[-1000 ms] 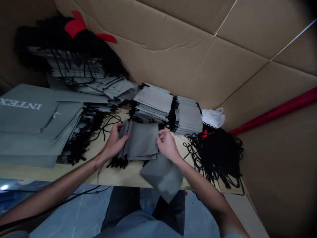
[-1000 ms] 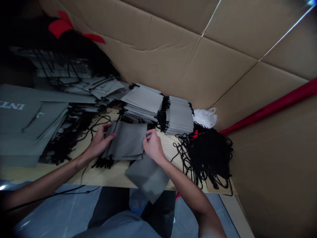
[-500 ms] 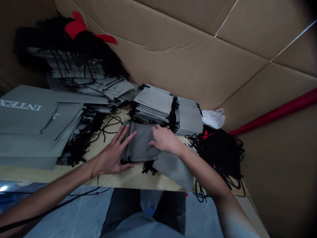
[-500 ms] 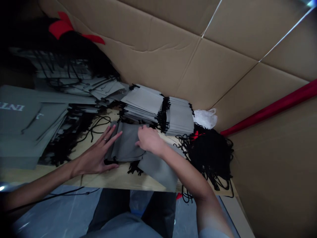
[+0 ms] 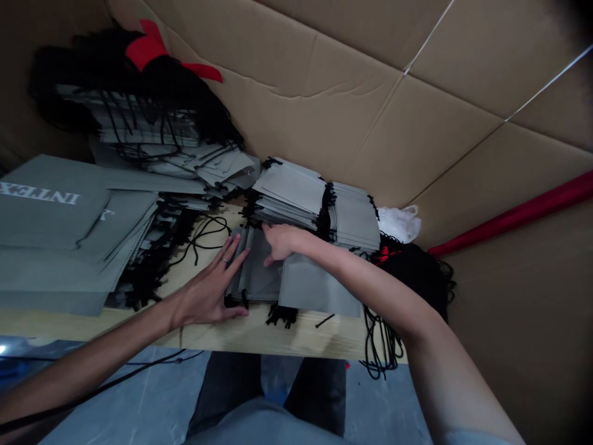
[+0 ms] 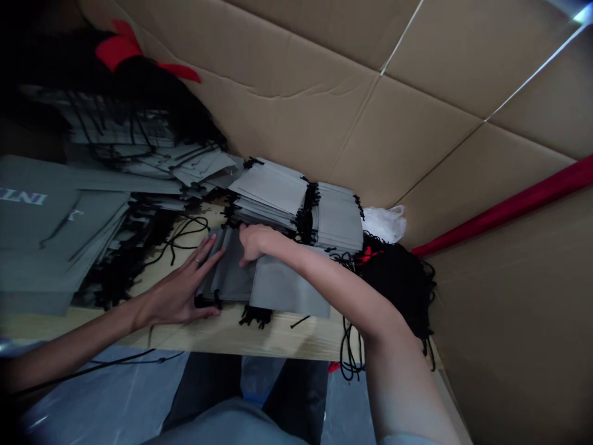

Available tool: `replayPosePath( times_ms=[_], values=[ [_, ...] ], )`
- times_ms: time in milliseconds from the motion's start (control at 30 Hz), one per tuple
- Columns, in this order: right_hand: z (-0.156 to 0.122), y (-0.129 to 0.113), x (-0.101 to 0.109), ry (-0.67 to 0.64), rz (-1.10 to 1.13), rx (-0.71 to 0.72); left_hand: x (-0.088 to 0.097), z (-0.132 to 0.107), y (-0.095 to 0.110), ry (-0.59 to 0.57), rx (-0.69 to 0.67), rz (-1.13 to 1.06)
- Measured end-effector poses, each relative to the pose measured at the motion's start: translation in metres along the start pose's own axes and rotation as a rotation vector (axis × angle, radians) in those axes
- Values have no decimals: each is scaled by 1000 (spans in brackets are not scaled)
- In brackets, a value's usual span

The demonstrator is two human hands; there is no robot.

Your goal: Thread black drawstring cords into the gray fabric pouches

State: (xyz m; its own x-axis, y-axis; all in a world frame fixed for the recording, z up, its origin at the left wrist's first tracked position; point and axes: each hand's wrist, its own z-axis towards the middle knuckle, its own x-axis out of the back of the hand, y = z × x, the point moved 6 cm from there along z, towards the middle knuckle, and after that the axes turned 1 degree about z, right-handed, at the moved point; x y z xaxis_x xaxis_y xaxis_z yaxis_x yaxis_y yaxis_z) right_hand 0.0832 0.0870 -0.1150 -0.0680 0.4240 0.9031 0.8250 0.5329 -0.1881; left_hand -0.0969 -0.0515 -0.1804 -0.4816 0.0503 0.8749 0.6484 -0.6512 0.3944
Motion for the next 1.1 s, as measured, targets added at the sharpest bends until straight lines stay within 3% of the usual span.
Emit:
replayPosePath(
  times_ms=[267, 500, 633, 833, 967, 1100],
  values=[
    [13, -13, -4, -28, -45, 5, -2, -2, -6, -1, -13, -28],
    [2, -23, 0, 13, 25, -39, -1, -8, -9, 20, 14, -74],
    [-20, -25, 14, 58, 65, -97, 3, -12, -10, 44, 39, -104],
    [-88, -1, 36, 135, 105, -196, 21, -5, -10, 79, 172, -157],
    [-120, 34, 17, 123, 154, -384, 25, 19, -22, 108, 336, -184],
    [-118, 46, -19, 59, 265, -431, 4, 39, -42, 137, 489, -214]
  ],
)
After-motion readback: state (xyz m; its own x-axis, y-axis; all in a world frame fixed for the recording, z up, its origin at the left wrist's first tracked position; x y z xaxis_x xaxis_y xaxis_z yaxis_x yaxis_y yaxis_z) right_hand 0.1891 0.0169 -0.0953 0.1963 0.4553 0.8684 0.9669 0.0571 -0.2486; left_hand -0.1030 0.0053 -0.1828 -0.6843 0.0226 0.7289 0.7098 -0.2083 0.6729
